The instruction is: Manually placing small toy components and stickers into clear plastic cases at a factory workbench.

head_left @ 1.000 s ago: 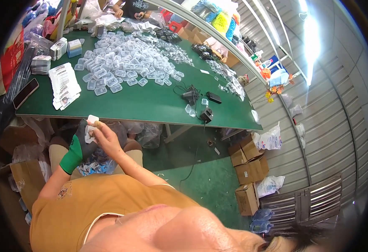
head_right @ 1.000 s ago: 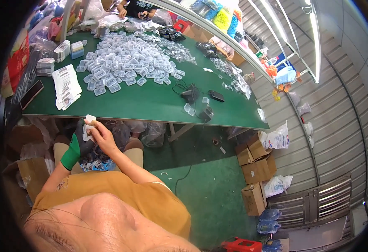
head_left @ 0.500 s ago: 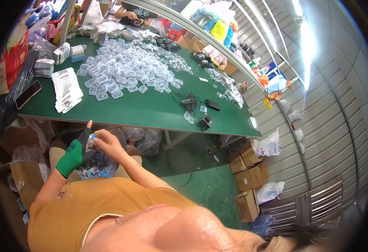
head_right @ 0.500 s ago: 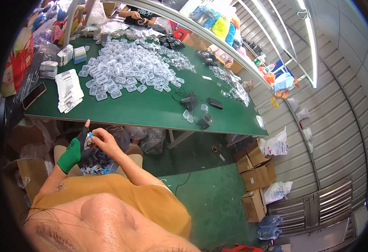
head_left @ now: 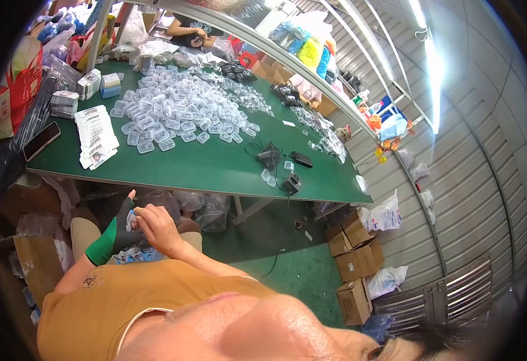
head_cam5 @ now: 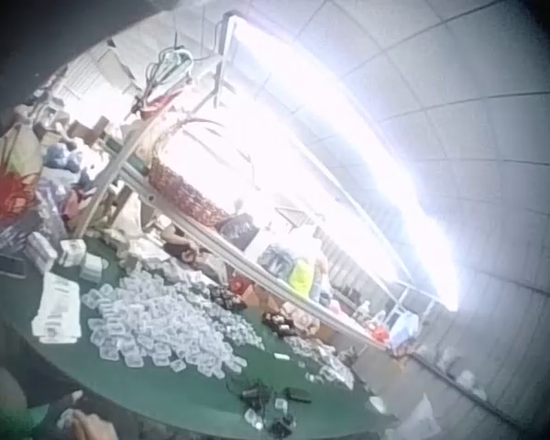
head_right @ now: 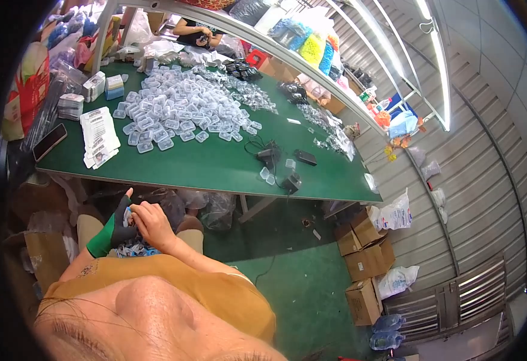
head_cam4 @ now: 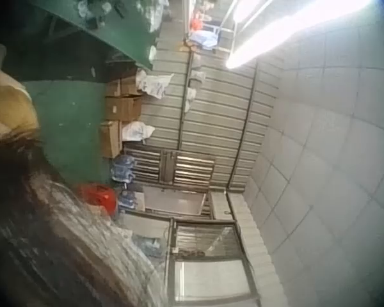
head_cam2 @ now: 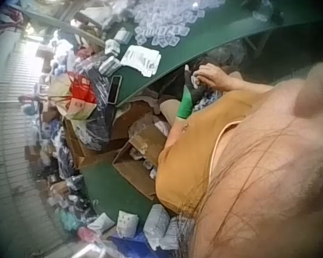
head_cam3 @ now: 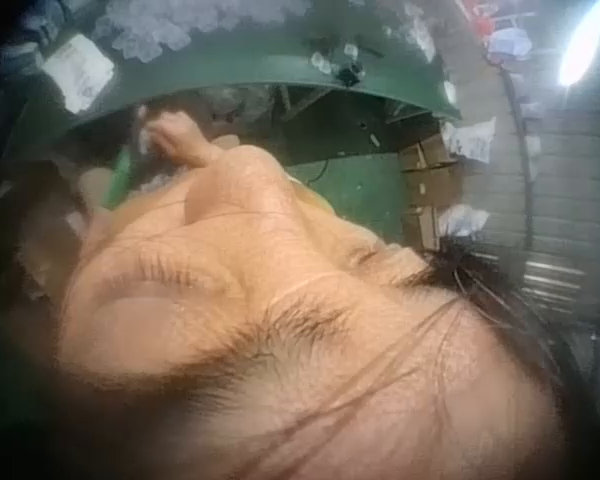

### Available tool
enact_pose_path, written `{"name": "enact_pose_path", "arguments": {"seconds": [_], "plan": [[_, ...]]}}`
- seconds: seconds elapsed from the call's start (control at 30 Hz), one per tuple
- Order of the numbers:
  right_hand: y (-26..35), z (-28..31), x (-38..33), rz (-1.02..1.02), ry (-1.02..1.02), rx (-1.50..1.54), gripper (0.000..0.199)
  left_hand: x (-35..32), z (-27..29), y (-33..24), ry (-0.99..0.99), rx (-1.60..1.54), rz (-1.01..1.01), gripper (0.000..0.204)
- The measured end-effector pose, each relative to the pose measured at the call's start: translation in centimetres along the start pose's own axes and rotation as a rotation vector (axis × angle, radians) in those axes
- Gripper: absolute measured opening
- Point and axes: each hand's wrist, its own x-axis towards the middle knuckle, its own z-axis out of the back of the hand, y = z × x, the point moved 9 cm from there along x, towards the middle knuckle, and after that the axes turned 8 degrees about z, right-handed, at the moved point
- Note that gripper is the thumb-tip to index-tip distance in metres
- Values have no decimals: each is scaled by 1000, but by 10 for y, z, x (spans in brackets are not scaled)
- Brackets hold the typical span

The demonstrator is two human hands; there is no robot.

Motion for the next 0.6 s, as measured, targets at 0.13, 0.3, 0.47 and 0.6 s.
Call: {"name": "enact_pose_path", "arguments": {"seconds": [0.13,0.3,0.47,0.6], "plan": [[1,-11,-10,-69,-96,6,23,-5,6,24,7,-200,149,111],[-3,-27,-18,1,59,89,26,-5,15,42,-71,206,-122,109],[-7,-40,-17,-31,108,118,24,-4,22,50,-8,180,-87,117],[-3,-60,-16,76,149,104,21,-13,35,53,-43,338,-242,118]]}}
